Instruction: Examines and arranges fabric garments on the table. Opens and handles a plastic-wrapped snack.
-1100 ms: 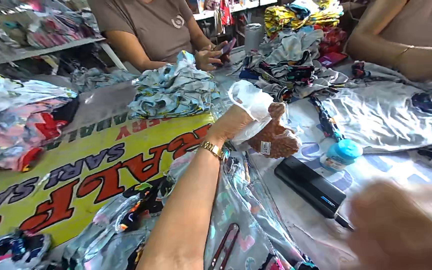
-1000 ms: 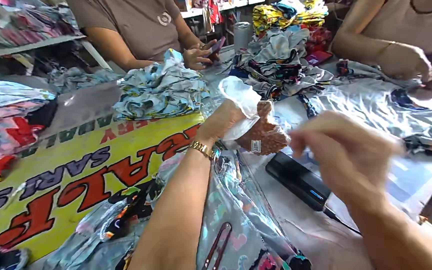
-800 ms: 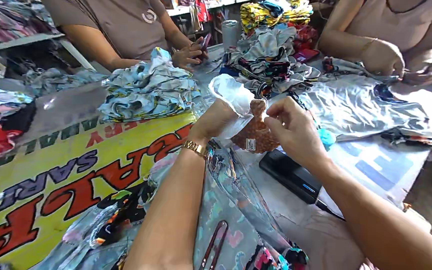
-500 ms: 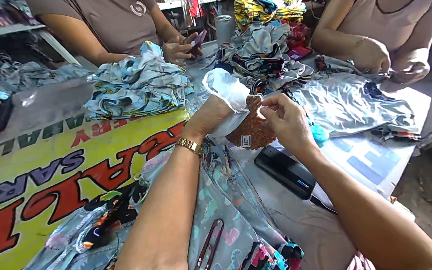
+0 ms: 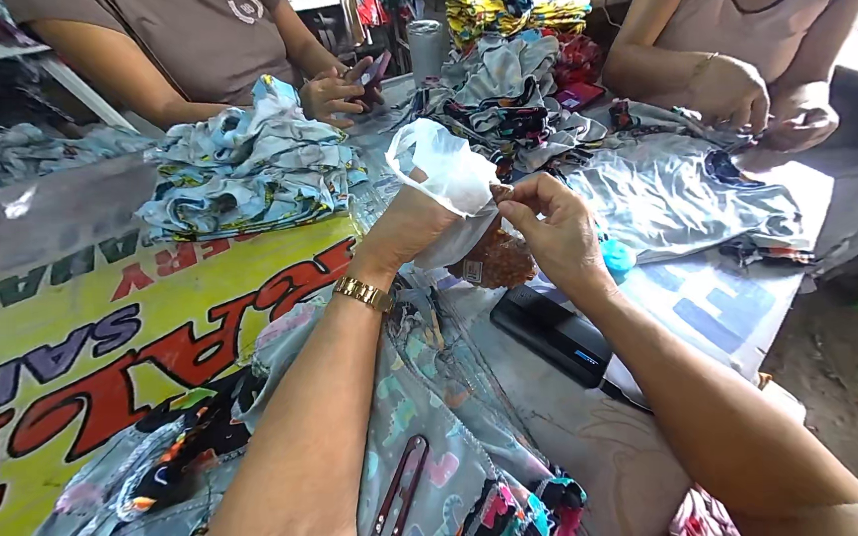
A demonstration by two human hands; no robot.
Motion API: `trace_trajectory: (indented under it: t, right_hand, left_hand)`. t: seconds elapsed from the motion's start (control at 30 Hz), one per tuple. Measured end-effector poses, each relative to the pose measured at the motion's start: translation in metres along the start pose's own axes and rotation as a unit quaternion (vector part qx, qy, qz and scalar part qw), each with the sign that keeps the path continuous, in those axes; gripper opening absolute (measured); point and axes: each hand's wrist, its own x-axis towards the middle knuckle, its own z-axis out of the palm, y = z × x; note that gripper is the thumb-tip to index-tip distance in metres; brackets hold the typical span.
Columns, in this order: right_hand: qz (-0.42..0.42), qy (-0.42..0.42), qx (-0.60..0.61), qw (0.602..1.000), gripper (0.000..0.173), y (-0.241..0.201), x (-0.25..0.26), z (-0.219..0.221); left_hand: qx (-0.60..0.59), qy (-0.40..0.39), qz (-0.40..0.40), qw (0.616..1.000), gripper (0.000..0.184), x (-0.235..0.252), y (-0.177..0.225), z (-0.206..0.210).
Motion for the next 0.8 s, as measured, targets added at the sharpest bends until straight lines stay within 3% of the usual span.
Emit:
trace_trajectory:
  t: [0.13,0.2,0.53,0.8]
  right_hand:
    - [-0.016,-0.005,-0.004,1.0,0.014,-0.002,0.0,-0.001]
    - [-0.032,-0.013,0.02,0.999,0.014,-0.004,-0.001,-0.001]
    - [-0.024,-0.104,0.132,0.985,0.016,-0.009,0.001,-0.008]
    - [0.007,-0.113,0.138,0.984,0.018,-0.004,0.002,-0.004]
  left_hand:
    - [0.066,-0.015,0.04,0.997,0.024,0.0,0.001,0.001]
    - [0.095,-0.028,0.023,0.995,0.02,0.001,0.009,0.001]
    - [0.015,-0.07,-0.041,0.997,0.02,-0.004,0.018,-0.001]
    - [0.017,-0.045,-0.049,0.998,0.021,-0.005,0.007,0.002]
